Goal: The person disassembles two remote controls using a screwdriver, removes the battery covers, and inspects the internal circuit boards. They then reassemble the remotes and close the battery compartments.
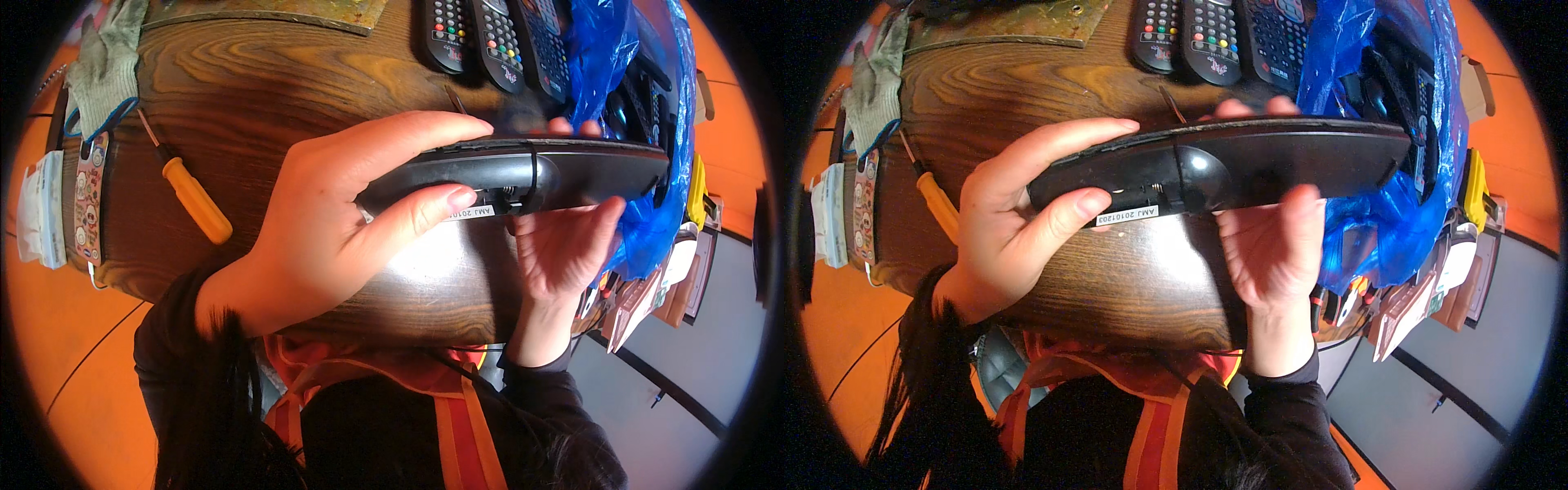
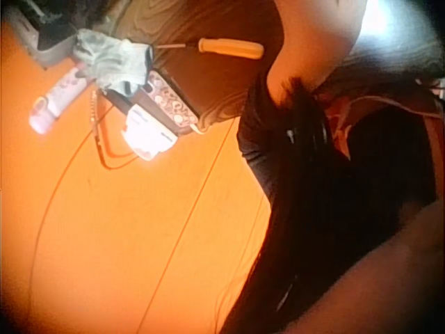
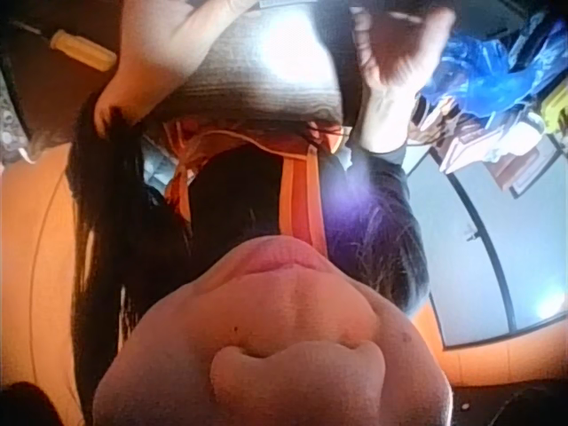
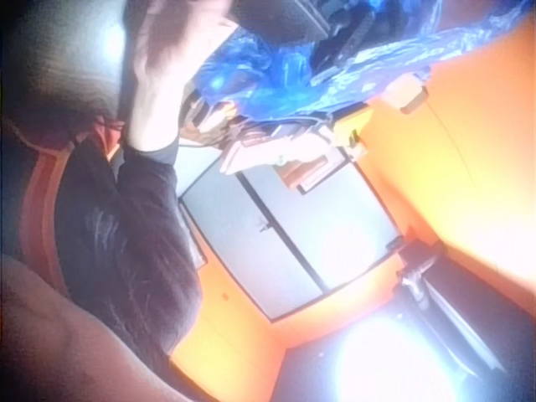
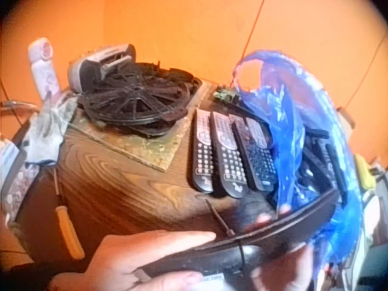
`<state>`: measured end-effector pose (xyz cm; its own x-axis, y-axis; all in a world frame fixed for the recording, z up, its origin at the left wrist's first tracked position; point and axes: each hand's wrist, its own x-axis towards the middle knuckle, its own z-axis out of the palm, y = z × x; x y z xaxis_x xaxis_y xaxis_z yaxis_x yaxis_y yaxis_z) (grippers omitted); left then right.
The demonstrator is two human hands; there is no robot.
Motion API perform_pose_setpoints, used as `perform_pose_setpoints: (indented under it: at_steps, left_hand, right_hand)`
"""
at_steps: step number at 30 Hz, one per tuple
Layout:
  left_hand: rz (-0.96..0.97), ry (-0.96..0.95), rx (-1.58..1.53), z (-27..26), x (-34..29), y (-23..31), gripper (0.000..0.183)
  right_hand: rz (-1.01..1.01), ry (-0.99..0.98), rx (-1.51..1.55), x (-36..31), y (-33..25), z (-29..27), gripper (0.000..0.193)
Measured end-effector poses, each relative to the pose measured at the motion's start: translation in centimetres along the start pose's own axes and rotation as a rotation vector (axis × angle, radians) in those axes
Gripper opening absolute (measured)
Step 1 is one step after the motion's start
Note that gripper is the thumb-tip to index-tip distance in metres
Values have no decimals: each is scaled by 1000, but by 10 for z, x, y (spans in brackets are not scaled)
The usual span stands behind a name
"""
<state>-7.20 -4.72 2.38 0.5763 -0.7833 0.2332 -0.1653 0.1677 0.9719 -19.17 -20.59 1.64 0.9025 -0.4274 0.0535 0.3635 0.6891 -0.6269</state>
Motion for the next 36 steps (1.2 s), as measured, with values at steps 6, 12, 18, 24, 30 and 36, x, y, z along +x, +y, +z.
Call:
perform_pose_setpoints:
  at_steps: [6,12,18,24,30,36]
  left_hand:
    - [-35,-50,51,-1,-1,2,36]
    - [95,-40,134,2,-3,1,41]
    - [327,89,162,1,-3,-2,51]
    - [440,133,341,-2,-4,-2,44]
    - [384,198,352,1,-8,2,39]
    - [281,72,287,-7,-7,1,42]
  right_hand:
    - [50,112,-73,-6,4,3,49]
    - [44,-106,9,-6,8,-4,51]
    - [36,-161,36,-6,10,-7,50]
    - [45,-136,54,-5,9,-7,51]
    - [71,-14,18,-7,8,-1,52]
    - [63,186,-105,-9,8,10,53]
